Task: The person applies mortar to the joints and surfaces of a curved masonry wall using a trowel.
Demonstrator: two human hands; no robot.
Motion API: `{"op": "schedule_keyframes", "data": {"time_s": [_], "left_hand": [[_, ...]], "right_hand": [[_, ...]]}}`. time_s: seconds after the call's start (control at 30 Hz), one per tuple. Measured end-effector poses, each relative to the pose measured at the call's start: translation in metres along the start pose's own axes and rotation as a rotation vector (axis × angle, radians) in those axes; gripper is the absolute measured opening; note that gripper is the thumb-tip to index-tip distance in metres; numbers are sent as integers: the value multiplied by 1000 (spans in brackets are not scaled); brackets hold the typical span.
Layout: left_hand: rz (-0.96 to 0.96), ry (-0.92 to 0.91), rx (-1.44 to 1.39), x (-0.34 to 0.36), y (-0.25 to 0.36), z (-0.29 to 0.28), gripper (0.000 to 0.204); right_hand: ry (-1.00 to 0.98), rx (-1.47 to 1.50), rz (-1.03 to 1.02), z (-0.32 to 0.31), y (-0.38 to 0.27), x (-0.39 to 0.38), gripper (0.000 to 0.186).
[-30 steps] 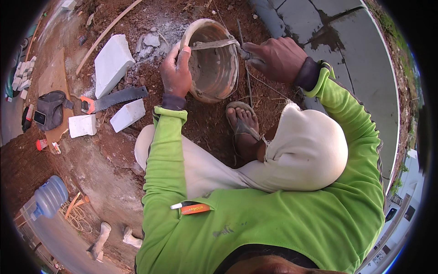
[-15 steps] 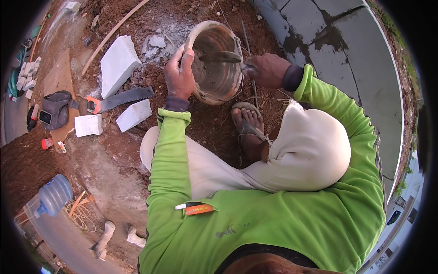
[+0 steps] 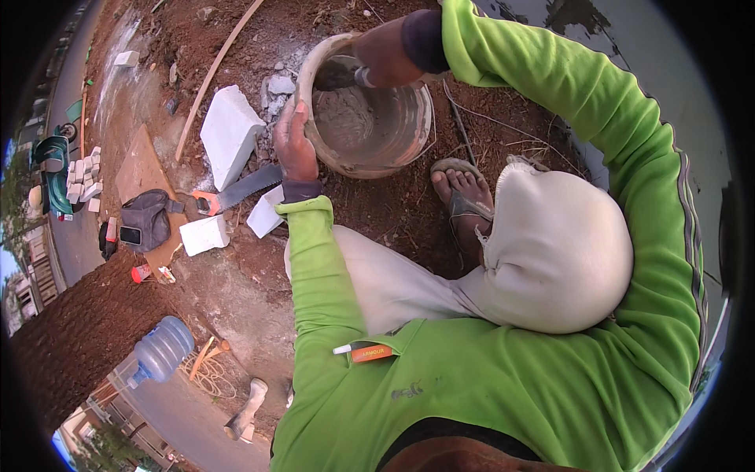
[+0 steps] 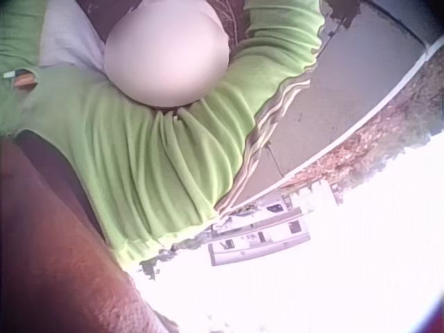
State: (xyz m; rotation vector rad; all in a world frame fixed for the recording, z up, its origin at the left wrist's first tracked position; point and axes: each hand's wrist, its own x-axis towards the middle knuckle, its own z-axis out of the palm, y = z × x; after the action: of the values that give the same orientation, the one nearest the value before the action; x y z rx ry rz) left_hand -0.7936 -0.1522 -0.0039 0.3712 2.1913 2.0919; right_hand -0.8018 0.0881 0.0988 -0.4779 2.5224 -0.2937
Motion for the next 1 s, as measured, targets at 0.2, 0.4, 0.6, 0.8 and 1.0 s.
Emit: {"op": "schedule_keyframes", "data": {"time_s": [0.2, 0.4, 0.6, 0.8, 1.0], "left_hand": [[-172, 155, -379, 7, -36, -38, 44], [-211, 140, -456, 7, -34, -34, 48], [-143, 148, -358, 5, -41, -28, 48], [-198, 129, -509, 6, -35, -29, 46], [-181, 235, -443, 12, -45, -25, 47]], "right_hand": [[71, -286, -146, 31, -80, -48, 14], [128, -202, 65, -25, -35, -65, 15], [154, -317, -124, -7, -47, -33, 14], [129, -403, -220, -30, -71, -87, 13], [177, -376, -138, -37, -59, -51, 14]]}}
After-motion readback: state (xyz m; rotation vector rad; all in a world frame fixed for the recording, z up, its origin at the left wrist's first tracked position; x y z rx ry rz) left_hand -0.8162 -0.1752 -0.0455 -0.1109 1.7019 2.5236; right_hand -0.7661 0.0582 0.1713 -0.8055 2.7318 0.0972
